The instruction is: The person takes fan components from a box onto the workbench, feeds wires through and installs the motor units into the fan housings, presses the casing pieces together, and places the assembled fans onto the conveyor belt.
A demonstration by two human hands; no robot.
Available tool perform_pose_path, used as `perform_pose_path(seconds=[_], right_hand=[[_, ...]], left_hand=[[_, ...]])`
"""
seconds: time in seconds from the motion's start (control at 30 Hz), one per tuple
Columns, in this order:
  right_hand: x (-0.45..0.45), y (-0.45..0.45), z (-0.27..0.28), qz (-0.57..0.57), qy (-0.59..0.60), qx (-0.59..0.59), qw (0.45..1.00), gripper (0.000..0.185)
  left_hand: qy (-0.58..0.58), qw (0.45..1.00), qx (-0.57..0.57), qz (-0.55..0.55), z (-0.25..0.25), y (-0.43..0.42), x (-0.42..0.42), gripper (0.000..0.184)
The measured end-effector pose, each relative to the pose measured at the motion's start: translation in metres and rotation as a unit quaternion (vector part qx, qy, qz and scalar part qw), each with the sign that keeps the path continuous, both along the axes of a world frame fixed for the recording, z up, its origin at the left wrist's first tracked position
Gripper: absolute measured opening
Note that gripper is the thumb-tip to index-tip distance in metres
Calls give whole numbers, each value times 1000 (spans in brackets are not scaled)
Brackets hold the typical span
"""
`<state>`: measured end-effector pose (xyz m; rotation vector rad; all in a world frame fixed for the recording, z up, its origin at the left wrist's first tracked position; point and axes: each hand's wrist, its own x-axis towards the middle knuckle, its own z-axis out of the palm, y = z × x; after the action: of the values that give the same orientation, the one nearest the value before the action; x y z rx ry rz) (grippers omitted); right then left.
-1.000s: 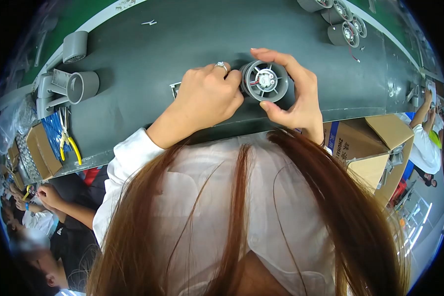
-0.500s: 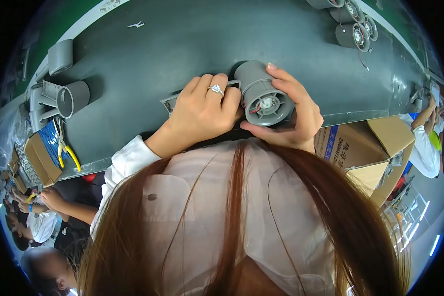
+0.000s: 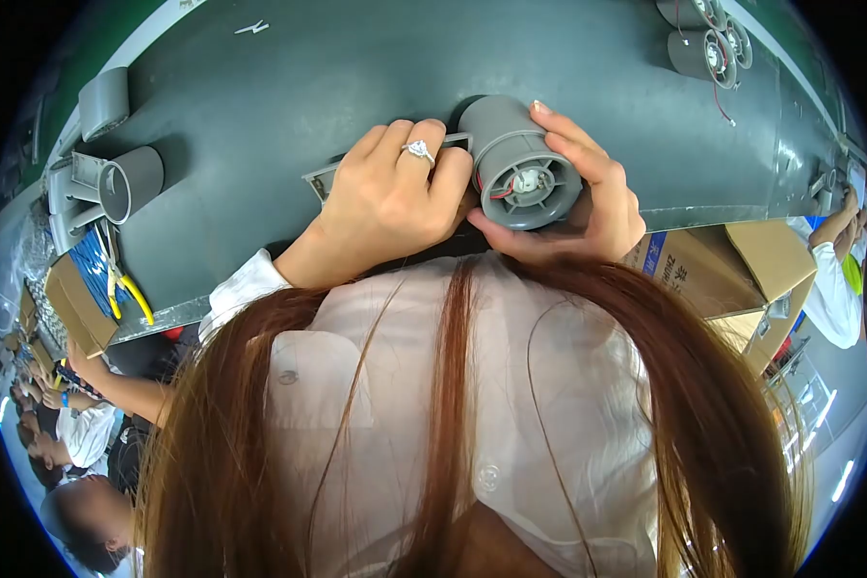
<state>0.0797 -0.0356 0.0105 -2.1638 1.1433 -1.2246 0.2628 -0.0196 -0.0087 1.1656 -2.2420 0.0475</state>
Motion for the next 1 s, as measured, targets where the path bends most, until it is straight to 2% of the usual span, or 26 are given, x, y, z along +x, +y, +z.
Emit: perform_pose_path(seconds=[0.6, 0.73, 1.0], right_hand=[[6, -11, 4, 14, 8, -7, 1000, 59], [9, -13, 4, 12, 33, 14, 999, 68], [15, -20, 3, 46, 19, 44, 998, 56]], left_hand=[[43, 998, 49, 24, 0, 2, 1, 22], [79, 991, 102, 36, 2, 1, 3, 22], [88, 983, 156, 37, 8, -1, 7, 20]])
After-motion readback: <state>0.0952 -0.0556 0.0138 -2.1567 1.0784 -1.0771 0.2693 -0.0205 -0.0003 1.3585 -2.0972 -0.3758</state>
